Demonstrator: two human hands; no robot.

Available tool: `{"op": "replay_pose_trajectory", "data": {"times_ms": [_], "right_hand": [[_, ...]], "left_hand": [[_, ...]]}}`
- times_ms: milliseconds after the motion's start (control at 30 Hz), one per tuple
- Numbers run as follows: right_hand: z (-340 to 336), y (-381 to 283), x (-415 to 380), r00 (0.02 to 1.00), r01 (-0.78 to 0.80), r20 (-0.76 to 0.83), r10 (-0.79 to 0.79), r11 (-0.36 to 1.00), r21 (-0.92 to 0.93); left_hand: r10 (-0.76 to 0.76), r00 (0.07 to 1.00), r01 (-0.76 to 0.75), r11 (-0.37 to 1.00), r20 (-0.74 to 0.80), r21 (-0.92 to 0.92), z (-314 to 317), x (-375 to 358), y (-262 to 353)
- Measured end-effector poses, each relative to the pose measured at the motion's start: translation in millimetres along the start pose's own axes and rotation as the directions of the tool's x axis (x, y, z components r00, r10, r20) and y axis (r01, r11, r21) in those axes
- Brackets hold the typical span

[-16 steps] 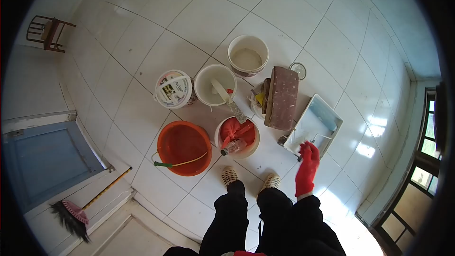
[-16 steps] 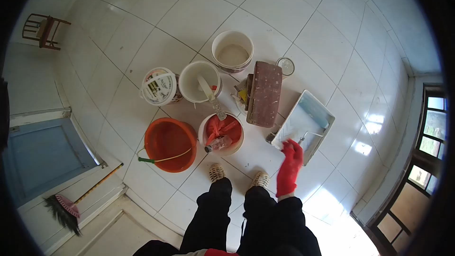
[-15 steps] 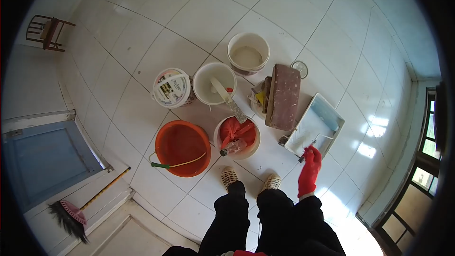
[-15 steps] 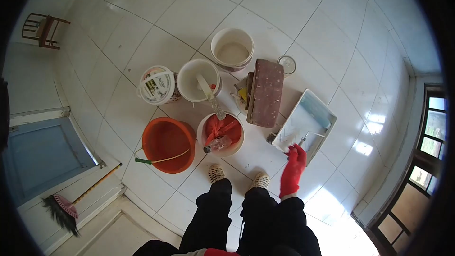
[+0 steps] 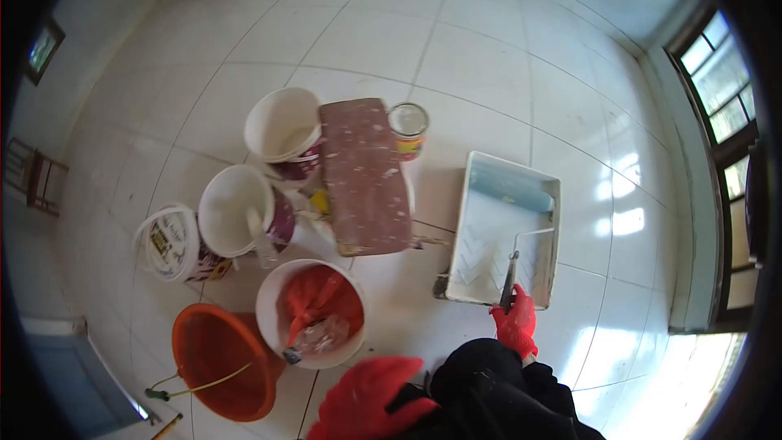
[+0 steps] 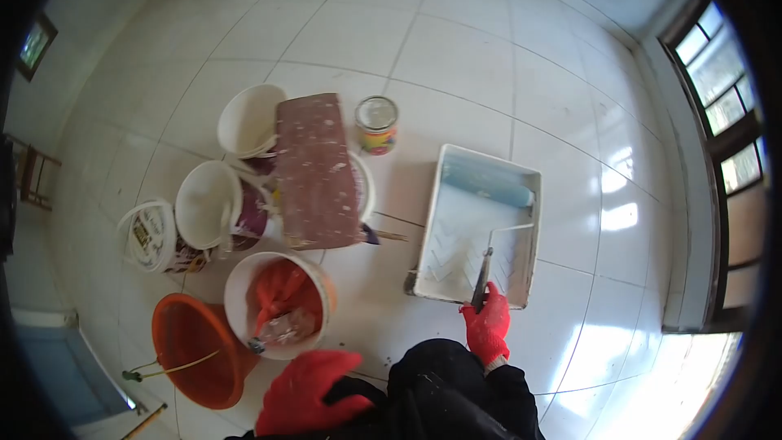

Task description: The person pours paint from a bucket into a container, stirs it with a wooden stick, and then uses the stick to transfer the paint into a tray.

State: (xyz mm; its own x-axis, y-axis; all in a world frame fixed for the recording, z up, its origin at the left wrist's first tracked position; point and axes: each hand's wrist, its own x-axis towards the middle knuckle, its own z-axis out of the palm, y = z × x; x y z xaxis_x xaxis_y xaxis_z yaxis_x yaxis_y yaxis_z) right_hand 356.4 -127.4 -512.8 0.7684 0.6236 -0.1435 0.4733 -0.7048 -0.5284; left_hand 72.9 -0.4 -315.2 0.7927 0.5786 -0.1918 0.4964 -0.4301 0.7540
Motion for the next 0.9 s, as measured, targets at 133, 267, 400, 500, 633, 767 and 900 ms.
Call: {"op": "replay_pose_trajectory", "data": {"times_ms": [133, 267, 400, 500, 633, 767, 900], "right_hand": [[-9.6, 9.6, -3.5, 0.994, 0.106, 0.004, -0.109, 0.972, 0.209], [-41.1, -2.2, -1.2, 0.982, -0.175, 0.155, 0.112, 0.851, 0.494], [-57.8, -5.7, -11.4, 0.947, -0.304, 0.267, 0.178, 0.765, 0.568], [-39.4, 21.1, -5.6, 0.946, -0.29, 0.311, 0.088, 0.658, 0.696], [-41.6, 0.3, -6.5, 0.96, -0.237, 0.269, 0.073, 0.723, 0.649], [-25.8, 17.3, -7.4, 0.935, -0.293, 0.347, 0.077, 0.719, 0.63], [-4.7, 32.3, -15.2, 0.93, -0.313, 0.348, 0.123, 0.761, 0.568]], "left_hand": [[-0.026, 0.929, 0.299, 0.641, 0.37, -0.706, 45.0, 73.6, -40.4], [-0.461, 0.867, 0.493, 0.748, 0.186, -0.444, 147.5, 131.8, -79.9], [-0.317, 0.943, 0.281, 0.923, -0.105, -0.264, 210.7, 159.4, -108.6], [-0.265, 0.952, 0.212, 0.932, -0.154, -0.294, 224.7, 163.2, -126.7], [-0.236, 0.929, 0.143, 0.94, -0.285, -0.311, 256.3, 171.8, -149.3], [-0.316, 0.908, 0.198, 0.902, -0.274, -0.383, 256.2, 171.8, -137.6], [-0.347, 0.887, 0.176, 0.865, -0.306, -0.471, 249.5, 164.3, -131.1]]}}
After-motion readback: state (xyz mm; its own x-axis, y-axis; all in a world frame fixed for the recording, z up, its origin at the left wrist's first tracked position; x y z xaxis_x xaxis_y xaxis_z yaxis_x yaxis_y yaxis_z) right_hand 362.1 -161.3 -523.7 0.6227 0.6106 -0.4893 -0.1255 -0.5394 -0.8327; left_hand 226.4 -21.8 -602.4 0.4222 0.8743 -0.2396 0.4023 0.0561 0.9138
